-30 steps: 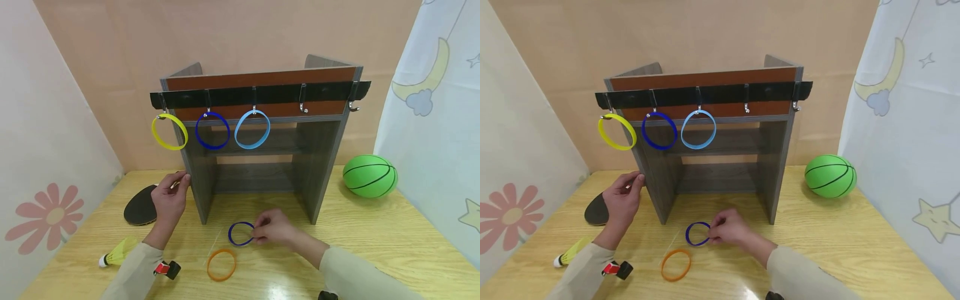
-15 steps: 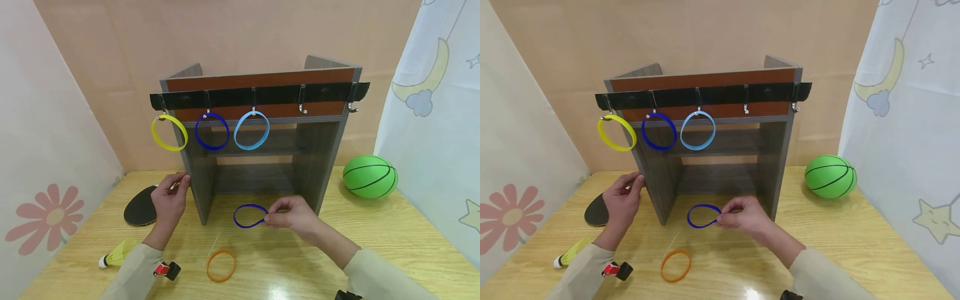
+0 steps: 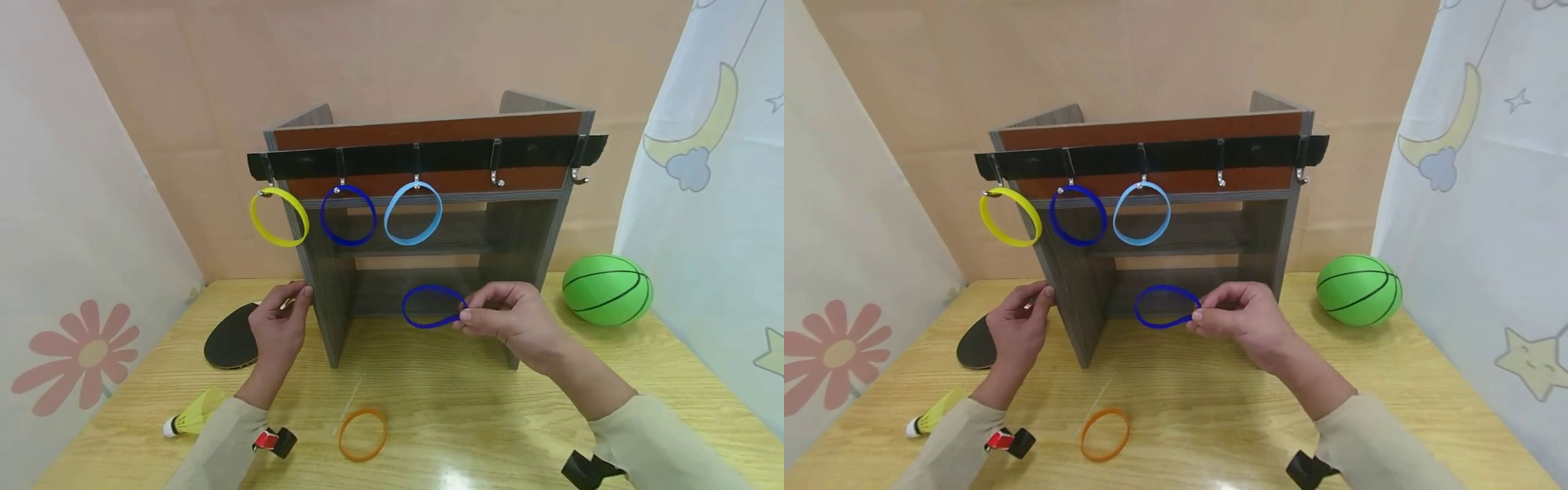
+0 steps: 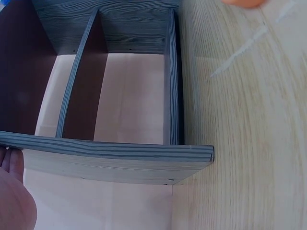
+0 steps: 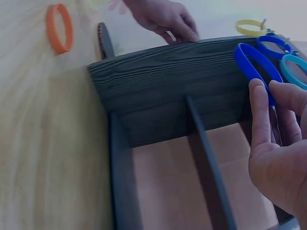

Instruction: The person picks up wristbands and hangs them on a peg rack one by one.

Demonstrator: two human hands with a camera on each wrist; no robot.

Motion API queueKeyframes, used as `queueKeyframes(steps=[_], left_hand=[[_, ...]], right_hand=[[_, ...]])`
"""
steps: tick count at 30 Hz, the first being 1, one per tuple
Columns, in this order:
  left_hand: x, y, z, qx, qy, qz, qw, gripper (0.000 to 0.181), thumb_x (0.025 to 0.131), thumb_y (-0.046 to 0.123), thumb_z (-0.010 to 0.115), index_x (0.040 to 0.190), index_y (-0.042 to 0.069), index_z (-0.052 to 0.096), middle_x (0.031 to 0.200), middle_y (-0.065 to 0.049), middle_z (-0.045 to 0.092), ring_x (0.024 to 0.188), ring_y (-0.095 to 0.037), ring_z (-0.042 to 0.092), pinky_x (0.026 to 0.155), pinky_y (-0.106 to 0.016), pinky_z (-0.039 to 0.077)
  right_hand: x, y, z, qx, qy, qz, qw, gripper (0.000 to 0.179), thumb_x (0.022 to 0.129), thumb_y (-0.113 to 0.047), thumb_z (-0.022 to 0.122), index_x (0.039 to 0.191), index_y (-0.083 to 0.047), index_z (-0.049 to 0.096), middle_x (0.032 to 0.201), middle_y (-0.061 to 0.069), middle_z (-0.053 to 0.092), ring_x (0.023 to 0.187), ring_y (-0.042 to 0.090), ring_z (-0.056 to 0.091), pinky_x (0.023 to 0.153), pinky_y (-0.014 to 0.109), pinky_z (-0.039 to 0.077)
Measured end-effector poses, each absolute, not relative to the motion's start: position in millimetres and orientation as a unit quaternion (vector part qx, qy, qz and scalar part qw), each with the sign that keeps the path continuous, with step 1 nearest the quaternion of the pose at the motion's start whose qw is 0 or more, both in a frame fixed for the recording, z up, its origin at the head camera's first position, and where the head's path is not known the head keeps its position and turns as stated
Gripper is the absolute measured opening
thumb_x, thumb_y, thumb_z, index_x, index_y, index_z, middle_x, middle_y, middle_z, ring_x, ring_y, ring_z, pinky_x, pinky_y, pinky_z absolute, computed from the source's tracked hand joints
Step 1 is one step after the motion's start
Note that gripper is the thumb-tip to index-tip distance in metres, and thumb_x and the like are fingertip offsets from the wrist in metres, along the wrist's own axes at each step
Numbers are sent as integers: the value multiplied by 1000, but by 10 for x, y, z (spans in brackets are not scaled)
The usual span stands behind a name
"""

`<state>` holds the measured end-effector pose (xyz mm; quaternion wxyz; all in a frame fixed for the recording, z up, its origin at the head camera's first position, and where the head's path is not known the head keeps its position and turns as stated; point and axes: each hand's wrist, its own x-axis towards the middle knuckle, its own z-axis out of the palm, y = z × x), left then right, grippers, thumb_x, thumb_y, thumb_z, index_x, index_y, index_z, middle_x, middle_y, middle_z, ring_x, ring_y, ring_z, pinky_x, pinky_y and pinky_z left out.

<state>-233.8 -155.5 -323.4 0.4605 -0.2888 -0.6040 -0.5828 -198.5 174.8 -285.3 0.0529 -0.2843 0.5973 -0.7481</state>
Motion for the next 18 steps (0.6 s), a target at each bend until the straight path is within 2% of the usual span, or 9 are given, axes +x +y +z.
queueKeyframes(steps=[6, 12, 18], left_hand=[[-2426, -1594, -3318, -290, -600, -586, 461, 14, 77, -29, 56, 88, -21, 62, 76, -25, 61, 73, -10, 64, 70, -20, 55], [-2534, -1650, -3429, -284, -603, -583, 464, 17, 77, -28, 58, 90, -18, 64, 77, -23, 62, 74, -9, 63, 70, -20, 54], [-2543, -1657, -3432, -288, -601, -584, 463, 17, 77, -29, 56, 89, -20, 63, 77, -23, 62, 73, -9, 63, 70, -19, 54]], right_hand=[[-1956, 1823, -2675, -339, 547, -764, 47, 24, 87, 16, 55, 88, -3, 69, 91, 10, 65, 84, 25, 68, 79, 33, 55], [-1965, 1880, -2529, -385, 476, -790, 39, 25, 89, 19, 49, 93, 4, 68, 96, 15, 64, 87, 28, 67, 81, 33, 54], [-1977, 1895, -2395, -412, 405, -816, 25, 22, 89, 21, 48, 94, 10, 66, 97, 19, 65, 88, 30, 67, 84, 33, 53]])
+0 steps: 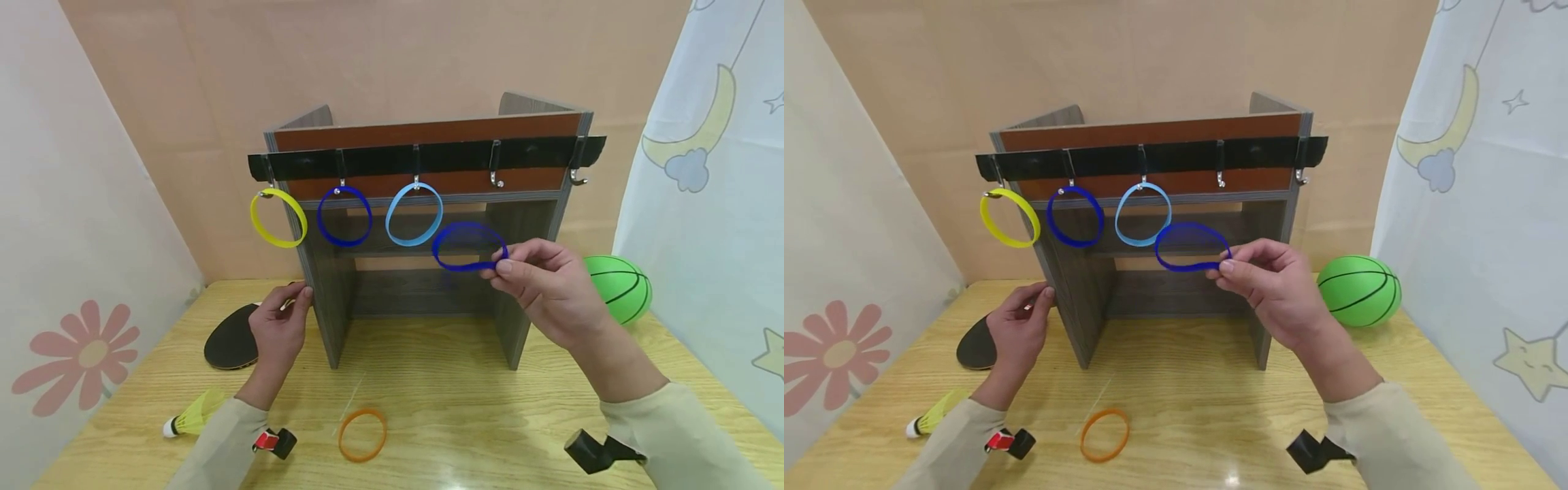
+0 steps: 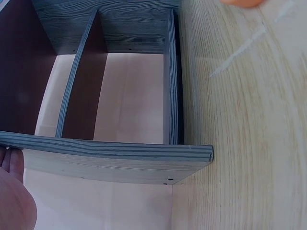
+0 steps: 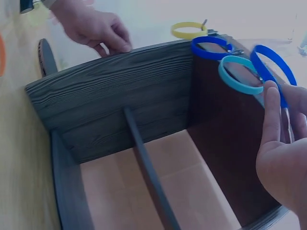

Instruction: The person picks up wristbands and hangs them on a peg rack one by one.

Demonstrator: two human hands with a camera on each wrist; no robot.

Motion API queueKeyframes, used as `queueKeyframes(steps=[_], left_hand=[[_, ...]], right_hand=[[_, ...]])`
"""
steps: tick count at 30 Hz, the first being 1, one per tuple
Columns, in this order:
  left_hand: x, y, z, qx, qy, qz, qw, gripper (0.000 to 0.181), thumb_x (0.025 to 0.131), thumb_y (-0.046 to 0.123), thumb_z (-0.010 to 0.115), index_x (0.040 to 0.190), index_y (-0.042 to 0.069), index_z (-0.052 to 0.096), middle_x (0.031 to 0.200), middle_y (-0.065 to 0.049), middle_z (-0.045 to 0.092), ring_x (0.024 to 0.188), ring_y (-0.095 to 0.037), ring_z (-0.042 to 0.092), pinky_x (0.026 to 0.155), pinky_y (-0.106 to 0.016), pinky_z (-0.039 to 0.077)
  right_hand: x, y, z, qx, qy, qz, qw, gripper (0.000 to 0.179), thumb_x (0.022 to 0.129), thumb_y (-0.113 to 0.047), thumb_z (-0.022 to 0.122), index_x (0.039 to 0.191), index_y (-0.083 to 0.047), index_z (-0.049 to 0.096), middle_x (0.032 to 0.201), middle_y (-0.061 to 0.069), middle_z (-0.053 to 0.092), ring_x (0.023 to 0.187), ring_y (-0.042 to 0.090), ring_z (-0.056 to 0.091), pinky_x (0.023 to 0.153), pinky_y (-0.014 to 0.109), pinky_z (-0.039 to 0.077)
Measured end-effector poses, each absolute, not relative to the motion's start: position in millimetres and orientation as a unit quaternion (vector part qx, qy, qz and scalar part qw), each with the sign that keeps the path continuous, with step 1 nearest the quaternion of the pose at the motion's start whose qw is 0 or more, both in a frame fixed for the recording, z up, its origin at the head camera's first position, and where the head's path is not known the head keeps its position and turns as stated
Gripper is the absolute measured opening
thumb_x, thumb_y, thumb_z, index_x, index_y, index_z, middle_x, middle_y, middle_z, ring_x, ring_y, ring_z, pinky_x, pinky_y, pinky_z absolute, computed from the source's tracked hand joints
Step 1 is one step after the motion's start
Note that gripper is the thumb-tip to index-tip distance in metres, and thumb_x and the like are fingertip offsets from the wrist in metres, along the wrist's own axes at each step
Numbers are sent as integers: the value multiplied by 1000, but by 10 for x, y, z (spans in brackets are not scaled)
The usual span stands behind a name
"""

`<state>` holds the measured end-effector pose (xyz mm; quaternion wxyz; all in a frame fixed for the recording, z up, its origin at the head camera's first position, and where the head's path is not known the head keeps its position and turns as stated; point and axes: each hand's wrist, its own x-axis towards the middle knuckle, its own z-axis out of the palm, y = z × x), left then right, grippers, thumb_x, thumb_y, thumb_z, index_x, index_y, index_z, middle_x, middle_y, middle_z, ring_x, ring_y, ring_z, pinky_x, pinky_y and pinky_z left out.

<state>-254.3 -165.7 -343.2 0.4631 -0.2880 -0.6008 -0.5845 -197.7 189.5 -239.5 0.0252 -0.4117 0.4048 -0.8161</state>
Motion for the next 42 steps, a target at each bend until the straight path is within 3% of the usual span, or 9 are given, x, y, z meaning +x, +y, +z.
queueKeyframes(steps=[5, 13, 25, 42], left_hand=[[-2539, -1654, -3428, -286, -604, -582, 463, 17, 77, -29, 57, 89, -19, 63, 77, -23, 62, 73, -9, 63, 69, -20, 54], [-2427, -1597, -3318, -292, -603, -584, 459, 16, 77, -29, 56, 89, -21, 62, 76, -25, 61, 73, -9, 63, 70, -20, 54], [-2527, -1653, -3426, -287, -608, -579, 462, 19, 76, -29, 58, 90, -18, 64, 78, -23, 62, 74, -8, 63, 70, -20, 54], [-2326, -1547, -3237, -288, -607, -582, 458, 13, 77, -29, 56, 87, -22, 61, 75, -27, 60, 72, -9, 63, 70, -20, 54]], right_hand=[[-1975, 1886, -2268, -415, 339, -844, 26, 19, 88, 22, 46, 93, 15, 63, 97, 24, 65, 90, 35, 66, 83, 35, 52], [-1988, 1860, -2184, -368, 339, -865, -24, 16, 89, 18, 50, 90, 13, 65, 93, 22, 66, 87, 33, 67, 81, 33, 53], [-2071, 1873, -2257, -321, 328, -887, -45, 16, 88, 20, 51, 87, 13, 66, 91, 21, 66, 85, 34, 67, 79, 32, 54], [-2136, 1837, -2370, -314, 331, -888, -53, 15, 87, 20, 53, 85, 12, 66, 89, 22, 66, 84, 34, 67, 78, 32, 55]])
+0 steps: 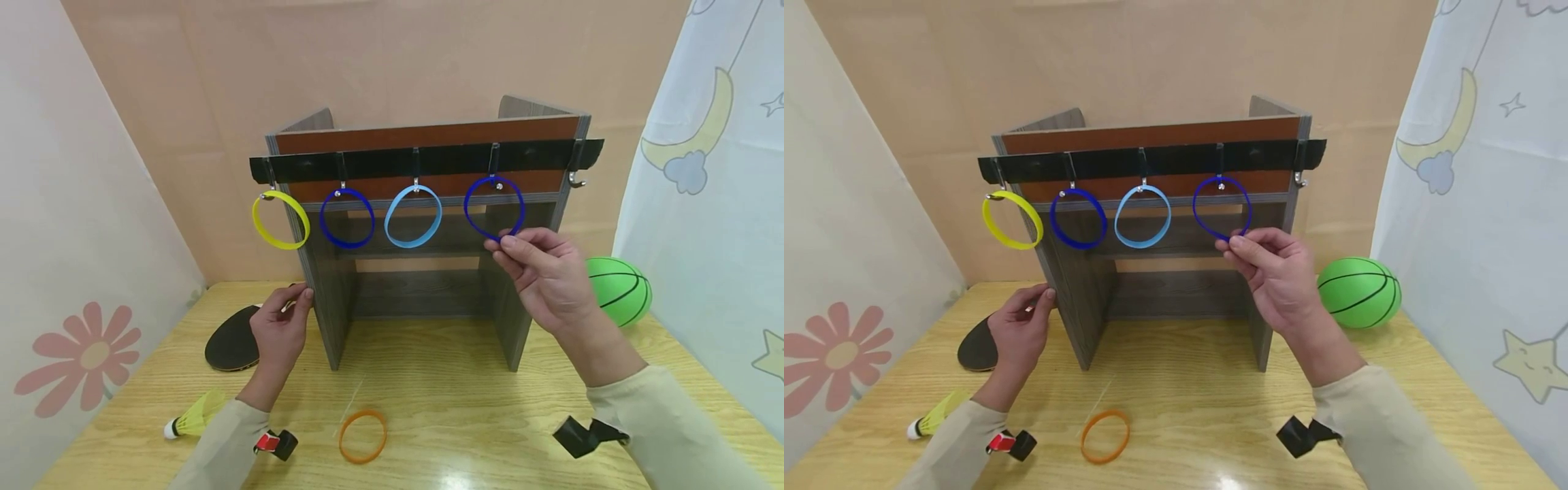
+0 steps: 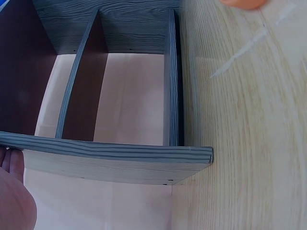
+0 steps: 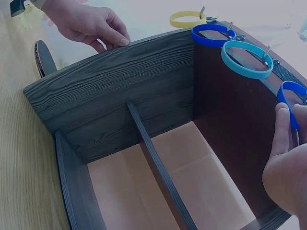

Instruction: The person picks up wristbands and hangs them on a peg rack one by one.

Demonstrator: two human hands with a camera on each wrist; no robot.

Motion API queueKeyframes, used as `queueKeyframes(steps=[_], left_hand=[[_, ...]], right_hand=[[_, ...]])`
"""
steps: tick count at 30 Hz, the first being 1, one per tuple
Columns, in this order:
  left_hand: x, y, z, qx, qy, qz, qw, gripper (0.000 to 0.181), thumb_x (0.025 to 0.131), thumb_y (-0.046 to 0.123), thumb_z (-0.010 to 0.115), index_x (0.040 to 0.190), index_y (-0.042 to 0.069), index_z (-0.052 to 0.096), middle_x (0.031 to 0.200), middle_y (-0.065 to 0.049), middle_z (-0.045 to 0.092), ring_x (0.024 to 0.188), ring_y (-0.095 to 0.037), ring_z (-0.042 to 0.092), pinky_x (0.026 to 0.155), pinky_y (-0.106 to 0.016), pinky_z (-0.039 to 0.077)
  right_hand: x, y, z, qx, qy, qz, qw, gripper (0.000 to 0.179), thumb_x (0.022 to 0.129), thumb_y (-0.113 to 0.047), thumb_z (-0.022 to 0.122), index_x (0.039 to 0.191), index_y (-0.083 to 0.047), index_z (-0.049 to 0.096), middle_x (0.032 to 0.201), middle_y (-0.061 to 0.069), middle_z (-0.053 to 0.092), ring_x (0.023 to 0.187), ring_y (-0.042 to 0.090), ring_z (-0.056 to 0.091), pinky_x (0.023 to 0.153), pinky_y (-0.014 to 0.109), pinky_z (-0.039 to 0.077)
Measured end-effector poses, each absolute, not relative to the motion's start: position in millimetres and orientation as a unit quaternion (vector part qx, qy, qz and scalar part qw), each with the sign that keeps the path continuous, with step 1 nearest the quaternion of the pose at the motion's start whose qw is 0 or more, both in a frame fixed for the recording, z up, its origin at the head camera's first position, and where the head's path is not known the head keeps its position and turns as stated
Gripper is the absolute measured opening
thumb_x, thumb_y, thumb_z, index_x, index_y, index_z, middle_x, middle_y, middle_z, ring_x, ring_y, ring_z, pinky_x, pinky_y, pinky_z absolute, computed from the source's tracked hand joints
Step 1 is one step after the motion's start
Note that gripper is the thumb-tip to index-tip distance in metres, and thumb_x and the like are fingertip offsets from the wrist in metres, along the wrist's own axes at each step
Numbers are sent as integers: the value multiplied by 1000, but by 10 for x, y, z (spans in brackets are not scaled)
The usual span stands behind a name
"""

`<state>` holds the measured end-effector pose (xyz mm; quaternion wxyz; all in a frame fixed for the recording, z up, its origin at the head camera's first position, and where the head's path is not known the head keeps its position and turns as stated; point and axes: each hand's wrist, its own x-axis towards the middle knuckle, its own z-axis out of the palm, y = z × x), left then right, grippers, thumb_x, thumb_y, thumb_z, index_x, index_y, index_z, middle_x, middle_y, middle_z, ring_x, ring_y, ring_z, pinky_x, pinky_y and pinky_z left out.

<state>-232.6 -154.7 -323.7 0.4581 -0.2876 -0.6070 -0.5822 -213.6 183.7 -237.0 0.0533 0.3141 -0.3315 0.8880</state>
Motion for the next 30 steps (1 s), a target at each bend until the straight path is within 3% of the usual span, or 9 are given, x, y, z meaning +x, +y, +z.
queueKeyframes(steps=[21, 30], left_hand=[[-2350, -1567, -3259, -284, -612, -575, 463, 13, 77, -28, 57, 88, -22, 61, 75, -27, 60, 73, -8, 63, 69, -19, 54], [-2347, -1568, -3267, -281, -614, -575, 462, 12, 78, -26, 58, 88, -21, 62, 75, -26, 60, 73, -8, 63, 70, -19, 54]], right_hand=[[-2122, 1726, -2528, 280, -389, 874, 76, 15, 86, 18, 57, 83, 6, 66, 84, 18, 67, 79, 29, 69, 73, 30, 56], [-2076, 1528, -2777, 285, -452, 845, 37, 19, 87, 16, 56, 86, 0, 67, 85, 13, 69, 81, 26, 69, 74, 30, 56]])
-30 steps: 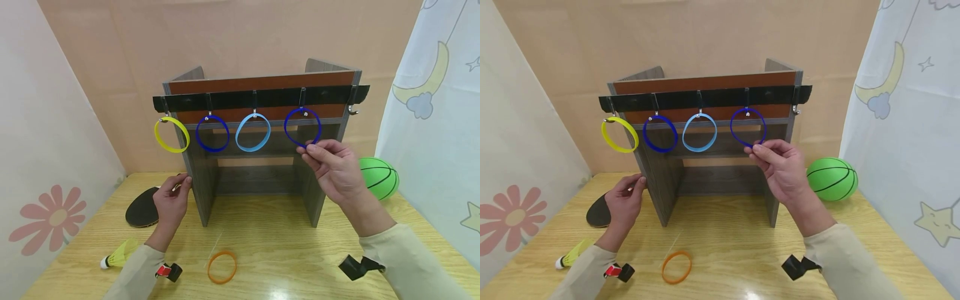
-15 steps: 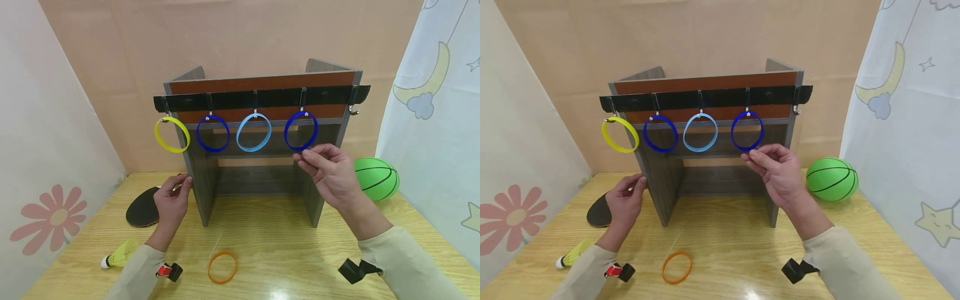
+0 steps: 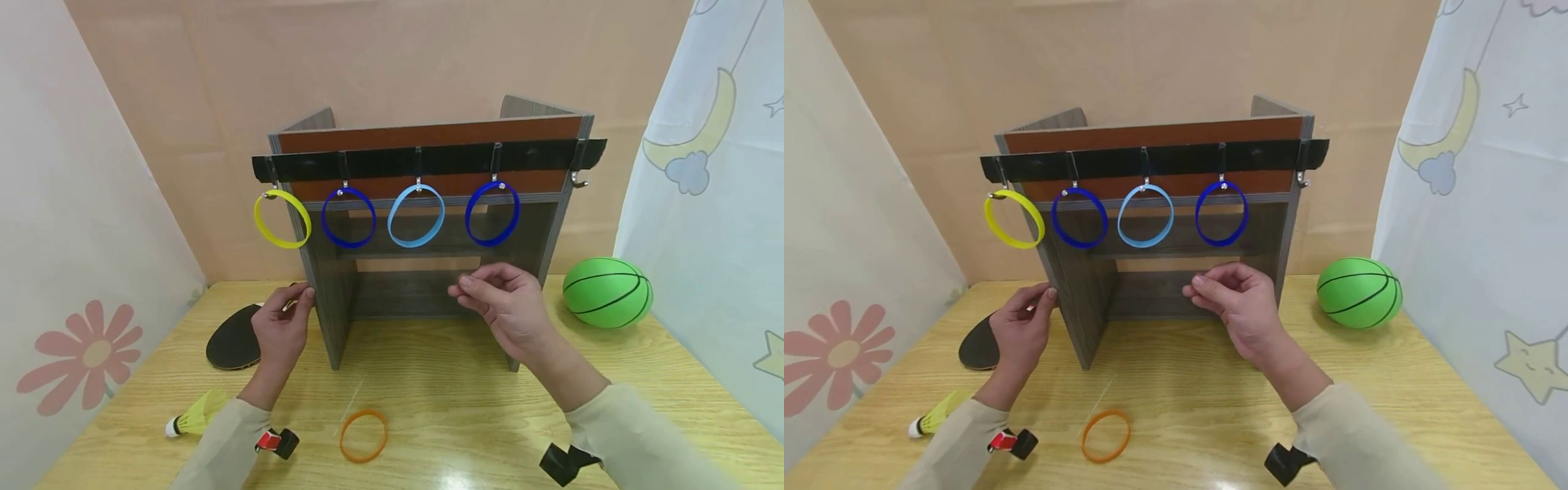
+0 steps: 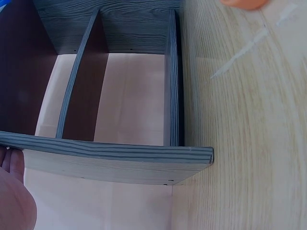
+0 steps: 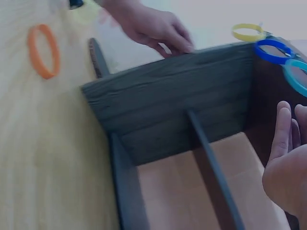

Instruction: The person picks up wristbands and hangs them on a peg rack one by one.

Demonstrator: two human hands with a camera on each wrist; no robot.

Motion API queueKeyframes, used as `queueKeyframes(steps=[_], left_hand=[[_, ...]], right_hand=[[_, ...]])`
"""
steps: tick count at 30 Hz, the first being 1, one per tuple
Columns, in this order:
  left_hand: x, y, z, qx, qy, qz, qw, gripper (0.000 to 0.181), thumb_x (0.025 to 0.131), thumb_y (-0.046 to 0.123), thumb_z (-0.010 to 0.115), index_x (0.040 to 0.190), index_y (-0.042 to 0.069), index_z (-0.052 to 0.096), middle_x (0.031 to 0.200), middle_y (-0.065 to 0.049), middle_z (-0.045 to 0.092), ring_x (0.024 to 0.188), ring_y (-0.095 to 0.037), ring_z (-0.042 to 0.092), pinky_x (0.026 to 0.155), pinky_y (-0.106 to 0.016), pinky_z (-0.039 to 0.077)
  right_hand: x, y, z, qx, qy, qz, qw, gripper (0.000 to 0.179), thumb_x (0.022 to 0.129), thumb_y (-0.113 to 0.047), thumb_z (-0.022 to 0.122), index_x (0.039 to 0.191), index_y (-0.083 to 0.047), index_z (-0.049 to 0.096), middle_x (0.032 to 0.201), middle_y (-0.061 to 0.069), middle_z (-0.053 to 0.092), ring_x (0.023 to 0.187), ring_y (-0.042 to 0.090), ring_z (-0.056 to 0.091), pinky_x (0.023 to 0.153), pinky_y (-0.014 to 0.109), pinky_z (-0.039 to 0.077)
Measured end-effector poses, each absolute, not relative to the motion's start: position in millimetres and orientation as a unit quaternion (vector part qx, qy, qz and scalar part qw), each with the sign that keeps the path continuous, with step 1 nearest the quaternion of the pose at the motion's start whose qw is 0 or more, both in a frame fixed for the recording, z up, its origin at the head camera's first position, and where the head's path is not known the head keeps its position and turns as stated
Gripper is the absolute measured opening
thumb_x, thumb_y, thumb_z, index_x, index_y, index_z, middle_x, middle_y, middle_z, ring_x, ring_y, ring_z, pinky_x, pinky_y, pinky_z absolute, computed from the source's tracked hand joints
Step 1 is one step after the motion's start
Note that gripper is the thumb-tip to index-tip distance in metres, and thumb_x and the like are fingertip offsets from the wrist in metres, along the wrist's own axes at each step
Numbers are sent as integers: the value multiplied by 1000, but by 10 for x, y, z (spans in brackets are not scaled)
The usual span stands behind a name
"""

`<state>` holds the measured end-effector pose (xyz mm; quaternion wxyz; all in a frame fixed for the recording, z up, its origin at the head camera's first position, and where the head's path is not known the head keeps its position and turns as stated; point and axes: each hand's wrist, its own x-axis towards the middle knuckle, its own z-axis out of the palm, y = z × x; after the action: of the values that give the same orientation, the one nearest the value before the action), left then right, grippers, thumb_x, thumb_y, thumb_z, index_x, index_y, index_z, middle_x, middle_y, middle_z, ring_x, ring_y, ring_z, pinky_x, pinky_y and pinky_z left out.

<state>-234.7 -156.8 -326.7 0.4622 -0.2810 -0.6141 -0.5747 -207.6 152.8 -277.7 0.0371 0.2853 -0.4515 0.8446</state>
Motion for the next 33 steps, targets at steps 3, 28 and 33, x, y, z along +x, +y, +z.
queueKeyframes(steps=[3, 28, 33], left_hand=[[-2344, -1563, -3265, -279, -612, -578, 463, 12, 78, -27, 58, 88, -21, 62, 75, -26, 61, 72, -8, 63, 69, -19, 54], [-2300, -1543, -3247, -266, -620, -568, 471, 12, 78, -26, 59, 87, -20, 63, 74, -26, 60, 72, -9, 62, 69, -18, 54], [-2338, -1553, -3269, -273, -614, -572, 471, 15, 76, -29, 57, 87, -20, 63, 74, -26, 60, 71, -9, 62, 68, -18, 54]], right_hand=[[-2058, 1444, -2877, 274, -489, 828, 20, 18, 87, 13, 58, 86, -2, 68, 86, 12, 69, 81, 24, 69, 75, 31, 56], [-1778, 725, -3786, 203, -752, 611, -142, 17, 79, -7, 76, 89, 1, 64, 84, 5, 61, 72, 18, 59, 59, 27, 52], [-1769, 665, -3865, 206, -791, 556, -151, 23, 76, -7, 78, 92, -1, 63, 87, 6, 59, 77, 19, 54, 64, 25, 50]])
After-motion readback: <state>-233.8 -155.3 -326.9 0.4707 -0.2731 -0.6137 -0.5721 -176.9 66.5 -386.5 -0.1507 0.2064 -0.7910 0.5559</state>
